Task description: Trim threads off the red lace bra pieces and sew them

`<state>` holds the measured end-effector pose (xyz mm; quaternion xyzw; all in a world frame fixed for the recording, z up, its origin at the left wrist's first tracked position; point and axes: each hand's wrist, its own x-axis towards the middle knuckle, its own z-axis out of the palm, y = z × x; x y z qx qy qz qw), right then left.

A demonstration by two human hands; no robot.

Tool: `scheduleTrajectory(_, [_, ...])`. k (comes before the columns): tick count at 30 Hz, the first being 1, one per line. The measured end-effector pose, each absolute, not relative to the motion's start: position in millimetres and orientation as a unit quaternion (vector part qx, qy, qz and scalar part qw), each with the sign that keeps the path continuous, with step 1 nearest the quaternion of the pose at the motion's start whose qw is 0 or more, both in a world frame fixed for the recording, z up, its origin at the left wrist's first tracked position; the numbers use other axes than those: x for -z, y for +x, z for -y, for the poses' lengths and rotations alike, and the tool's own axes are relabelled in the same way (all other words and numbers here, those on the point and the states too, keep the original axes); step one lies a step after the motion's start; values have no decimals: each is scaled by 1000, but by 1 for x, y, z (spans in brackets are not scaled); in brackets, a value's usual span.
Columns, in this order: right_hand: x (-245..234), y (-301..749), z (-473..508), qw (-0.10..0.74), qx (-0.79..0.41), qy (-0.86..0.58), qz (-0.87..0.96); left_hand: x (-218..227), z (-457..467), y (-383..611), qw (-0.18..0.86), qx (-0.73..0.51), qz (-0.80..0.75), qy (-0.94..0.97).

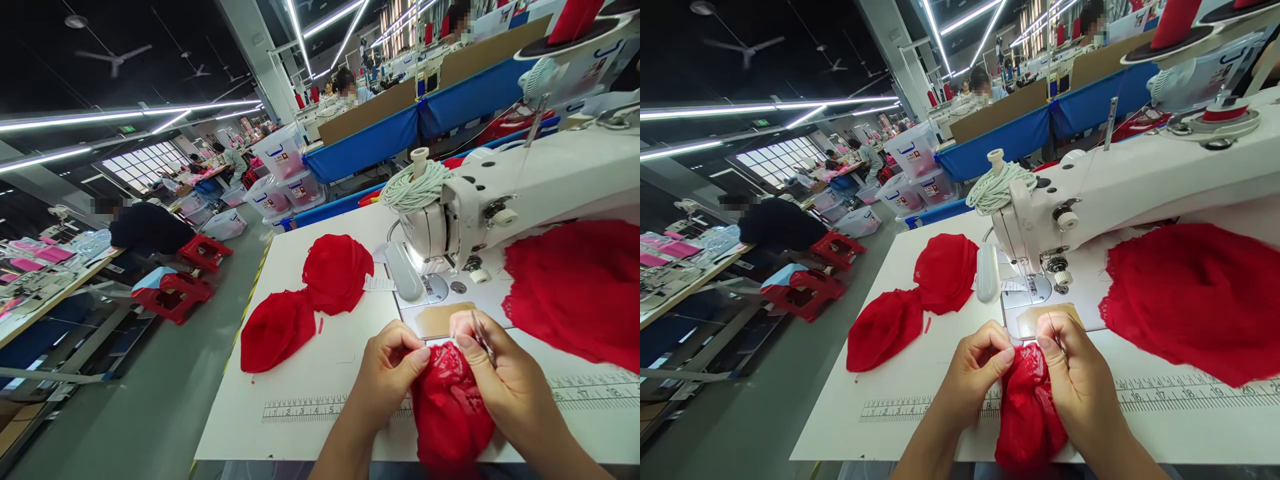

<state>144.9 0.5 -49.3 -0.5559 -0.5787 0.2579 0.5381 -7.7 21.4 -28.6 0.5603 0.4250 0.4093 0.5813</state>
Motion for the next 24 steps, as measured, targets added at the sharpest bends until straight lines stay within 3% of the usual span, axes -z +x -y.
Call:
scheduleTrajectory(7, [55,141,1,561,-201,-570,566,26,-22,-7,597,-398,-440,541])
scheduleTrajectory(12, [47,147,3,518,-218,-455,690,26,-21,-7,579,-380,-466,551])
scheduleTrajectory(21, [52,160,3,457,14,-452,766,24,-21,-8,583,-371,-476,544])
scheduleTrajectory(24, [49,167,9,450,-39,-475,756,24,-21,-7,576,-371,-479,548])
